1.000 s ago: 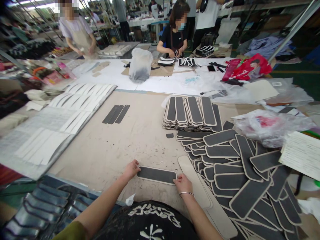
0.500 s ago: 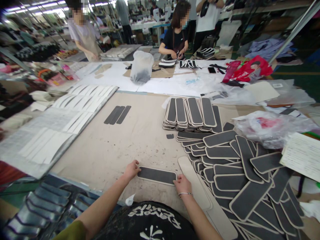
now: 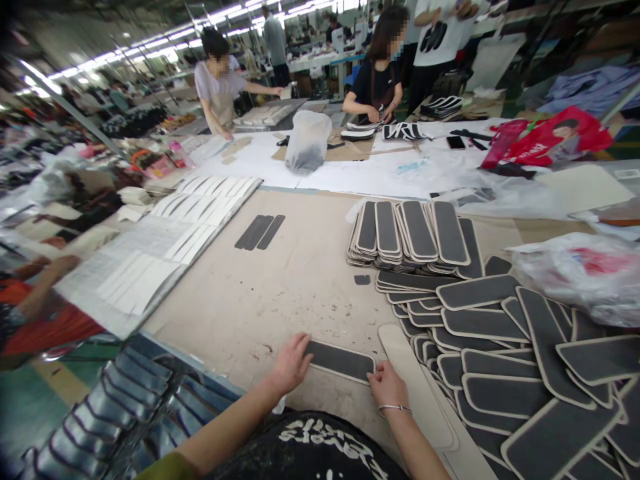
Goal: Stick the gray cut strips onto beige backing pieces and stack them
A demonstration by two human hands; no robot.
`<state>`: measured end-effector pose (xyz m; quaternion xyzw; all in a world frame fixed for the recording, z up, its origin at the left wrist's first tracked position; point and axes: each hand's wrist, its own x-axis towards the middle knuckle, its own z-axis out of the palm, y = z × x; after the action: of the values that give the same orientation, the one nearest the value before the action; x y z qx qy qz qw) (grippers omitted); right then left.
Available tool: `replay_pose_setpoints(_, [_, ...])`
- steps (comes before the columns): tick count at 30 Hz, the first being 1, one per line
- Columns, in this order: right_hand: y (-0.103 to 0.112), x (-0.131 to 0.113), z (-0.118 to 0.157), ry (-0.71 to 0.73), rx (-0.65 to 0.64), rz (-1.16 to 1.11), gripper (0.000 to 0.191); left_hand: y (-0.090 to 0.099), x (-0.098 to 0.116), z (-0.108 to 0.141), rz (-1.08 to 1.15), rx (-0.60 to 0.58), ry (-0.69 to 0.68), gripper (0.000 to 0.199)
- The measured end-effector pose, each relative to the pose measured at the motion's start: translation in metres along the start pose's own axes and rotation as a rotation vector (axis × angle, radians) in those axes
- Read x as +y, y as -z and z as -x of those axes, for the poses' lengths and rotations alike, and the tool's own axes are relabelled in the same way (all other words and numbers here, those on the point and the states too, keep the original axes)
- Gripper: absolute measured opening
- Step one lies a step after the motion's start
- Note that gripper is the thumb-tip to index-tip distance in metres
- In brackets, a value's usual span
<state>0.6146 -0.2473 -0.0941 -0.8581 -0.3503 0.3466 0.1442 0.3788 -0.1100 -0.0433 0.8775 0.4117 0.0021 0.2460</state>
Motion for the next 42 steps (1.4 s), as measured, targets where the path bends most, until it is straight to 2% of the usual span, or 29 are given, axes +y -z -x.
replay_pose_setpoints(2, [-0.002,0.002,-0.001,0.015,-0.009,0.021,0.013,-0.012,0.018,0.006,-0.055,-0.066,-0.293,0.057])
replay_pose_setpoints(3, [-0.003,0.004,-0.001,0.021,-0.011,0.034,0.014,-0.018,0.024,0.007,-0.086,-0.103,-0.395,0.062])
replay_pose_setpoints(5, [-0.005,0.007,-0.003,0.034,-0.014,0.057,0.015,-0.026,0.029,0.006,-0.151,-0.150,-0.496,0.069])
replay_pose_setpoints(7, [-0.006,0.009,-0.004,0.046,-0.011,0.071,0.017,-0.027,0.021,0.004,-0.207,-0.161,-0.505,0.069])
replay_pose_setpoints(14, [-0.006,0.006,0.001,0.108,0.068,0.080,0.018,-0.015,-0.044,0.005,-0.326,-0.109,-0.360,0.066])
replay_pose_setpoints(17, [-0.002,0.009,0.007,0.134,0.110,0.094,0.020,-0.019,-0.055,0.003,-0.329,-0.113,-0.366,0.069])
replay_pose_setpoints(20, [0.000,0.010,0.016,0.183,0.174,0.099,0.031,-0.025,-0.057,0.001,-0.317,-0.112,-0.381,0.070])
replay_pose_setpoints(21, [-0.001,0.006,0.019,0.238,0.187,0.106,0.035,-0.027,-0.057,0.000,-0.315,-0.109,-0.386,0.070])
replay_pose_setpoints(23, [-0.007,-0.010,0.024,0.445,0.167,0.153,0.042,-0.029,-0.059,0.000,-0.316,-0.100,-0.389,0.069])
replay_pose_setpoints(26, [-0.028,-0.050,0.023,0.815,0.031,0.285,0.057,-0.032,-0.062,-0.001,-0.336,-0.076,-0.392,0.069])
replay_pose_setpoints(28, [-0.044,-0.074,0.017,0.929,-0.061,0.342,0.068,-0.033,-0.063,-0.002,-0.355,-0.066,-0.406,0.070])
replay_pose_setpoints(30, [-0.054,-0.087,0.010,0.973,-0.135,0.382,0.075,-0.034,-0.064,-0.003,-0.376,-0.064,-0.415,0.071])
replay_pose_setpoints(33, [-0.052,-0.074,0.002,0.940,-0.164,0.437,0.077,-0.034,-0.062,-0.003,-0.399,-0.070,-0.403,0.070])
replay_pose_setpoints(39, [-0.019,-0.009,0.004,0.665,-0.018,0.515,0.075,-0.031,-0.058,-0.004,-0.421,-0.074,-0.394,0.068])
replay_pose_setpoints(42, [-0.010,-0.001,0.008,0.604,-0.030,0.501,0.076,-0.032,-0.058,-0.003,-0.449,-0.021,-0.423,0.068])
